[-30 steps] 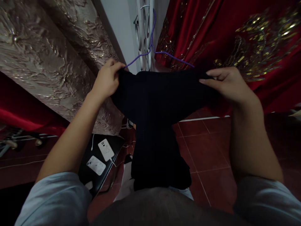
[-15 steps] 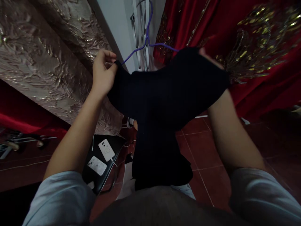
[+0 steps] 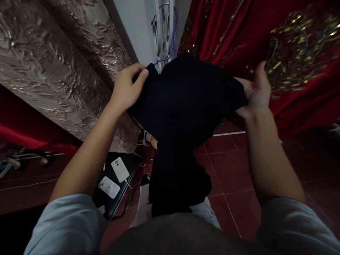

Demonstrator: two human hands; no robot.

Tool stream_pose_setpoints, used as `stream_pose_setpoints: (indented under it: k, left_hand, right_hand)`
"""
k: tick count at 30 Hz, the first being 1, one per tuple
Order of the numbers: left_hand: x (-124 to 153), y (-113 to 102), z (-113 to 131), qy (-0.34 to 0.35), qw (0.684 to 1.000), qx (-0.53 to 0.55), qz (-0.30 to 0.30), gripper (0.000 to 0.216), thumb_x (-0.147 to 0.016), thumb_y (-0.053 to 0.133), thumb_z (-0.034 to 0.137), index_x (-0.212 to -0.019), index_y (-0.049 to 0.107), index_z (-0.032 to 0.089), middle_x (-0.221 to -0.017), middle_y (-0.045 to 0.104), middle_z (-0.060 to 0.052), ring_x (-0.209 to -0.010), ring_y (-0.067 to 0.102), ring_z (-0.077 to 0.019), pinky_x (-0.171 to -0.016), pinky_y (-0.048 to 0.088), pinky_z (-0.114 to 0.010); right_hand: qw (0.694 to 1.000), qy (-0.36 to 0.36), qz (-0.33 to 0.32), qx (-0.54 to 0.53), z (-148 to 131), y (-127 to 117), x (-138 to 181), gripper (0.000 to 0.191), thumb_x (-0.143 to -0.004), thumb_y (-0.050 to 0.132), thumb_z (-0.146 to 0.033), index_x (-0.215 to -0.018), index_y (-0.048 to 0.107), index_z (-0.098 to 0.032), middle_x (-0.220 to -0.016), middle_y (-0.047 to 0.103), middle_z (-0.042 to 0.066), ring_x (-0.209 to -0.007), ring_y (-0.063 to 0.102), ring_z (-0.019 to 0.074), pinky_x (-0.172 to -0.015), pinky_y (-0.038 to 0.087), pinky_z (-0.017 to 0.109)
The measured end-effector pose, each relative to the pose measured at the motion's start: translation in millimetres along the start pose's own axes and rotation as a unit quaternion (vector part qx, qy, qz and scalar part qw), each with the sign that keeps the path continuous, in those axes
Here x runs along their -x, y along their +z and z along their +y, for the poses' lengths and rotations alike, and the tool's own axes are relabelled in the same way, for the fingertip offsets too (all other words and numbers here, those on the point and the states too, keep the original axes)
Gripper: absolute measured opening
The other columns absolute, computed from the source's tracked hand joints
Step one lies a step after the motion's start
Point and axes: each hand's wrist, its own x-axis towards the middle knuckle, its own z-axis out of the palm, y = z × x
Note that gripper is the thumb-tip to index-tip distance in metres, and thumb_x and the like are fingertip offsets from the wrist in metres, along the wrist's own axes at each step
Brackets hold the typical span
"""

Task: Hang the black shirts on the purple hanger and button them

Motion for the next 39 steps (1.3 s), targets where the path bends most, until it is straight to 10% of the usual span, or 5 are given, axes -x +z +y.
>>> stream_pose_setpoints:
  k: [13,17,21,28,39]
  left_hand:
    - [21.0,-13.8,78.5,-0.058,0.937,0.343,0.000,0.022,-0.101,0.060,0.034,-0.115,0.069,0.019,-0.098,0.072,-0.007,-0.090,0.068,-0.0191,-0.089,0.054,-0.034]
    - [46.2,-9.1,100.9,-0.260,0.857,0.437,-0.084,0.030,-0.094,0.067,0.031,-0.118,0.056,0.017,-0.093,0.068,-0.006,-0.075,0.069,-0.0175,-0.067,0.056,-0.029]
    - [89.0,-17.5,94.0,-0.234,0.923,0.264,-0.154,0.044,-0.074,0.070,0.011,-0.115,0.057,0.021,-0.097,0.066,-0.005,-0.080,0.070,-0.0195,-0.063,0.059,-0.027]
    - [132.2,-87.2,52.2,-0.050,0.971,0.060,-0.226,0.041,-0.071,0.047,0.012,-0.102,0.069,0.026,-0.094,0.074,-0.001,-0.081,0.071,-0.0191,-0.073,0.059,-0.031]
    - [88.9,-58.0,8.1,-0.048,0.986,0.117,0.110,0.037,-0.077,0.070,0.026,-0.111,0.056,0.025,-0.115,0.064,-0.006,-0.101,0.064,-0.0221,-0.092,0.058,-0.043]
  right_hand:
    - [0.983,-0.026,-0.165,-0.070,-64.0,12.4,70.9,0.011,-0.084,0.063,-0.023,-0.092,0.071,-0.020,-0.070,0.057,-0.003,-0.061,0.056,0.0118,-0.059,0.049,0.026]
    - [0.873,-0.111,-0.456,0.130,-67.2,37.9,127.2,0.042,-0.090,0.068,-0.036,-0.129,0.059,-0.022,-0.110,0.068,0.006,-0.095,0.067,0.0230,-0.083,0.057,0.037]
    - [0.773,-0.143,-0.605,0.124,-54.7,61.0,140.9,0.042,-0.100,0.054,-0.049,-0.133,0.058,-0.023,-0.127,0.065,0.010,-0.112,0.066,0.0264,-0.098,0.056,0.042]
    - [0.920,-0.154,-0.334,0.138,14.1,53.6,76.2,0.056,-0.090,0.070,-0.047,-0.140,0.057,-0.026,-0.149,0.053,0.010,-0.142,0.046,0.0283,-0.124,0.033,0.049]
    - [0.983,0.067,-0.150,-0.084,13.3,70.0,23.0,0.045,-0.082,0.068,-0.068,-0.095,0.064,-0.025,-0.082,0.067,0.000,-0.088,0.063,0.0181,-0.074,0.052,0.032]
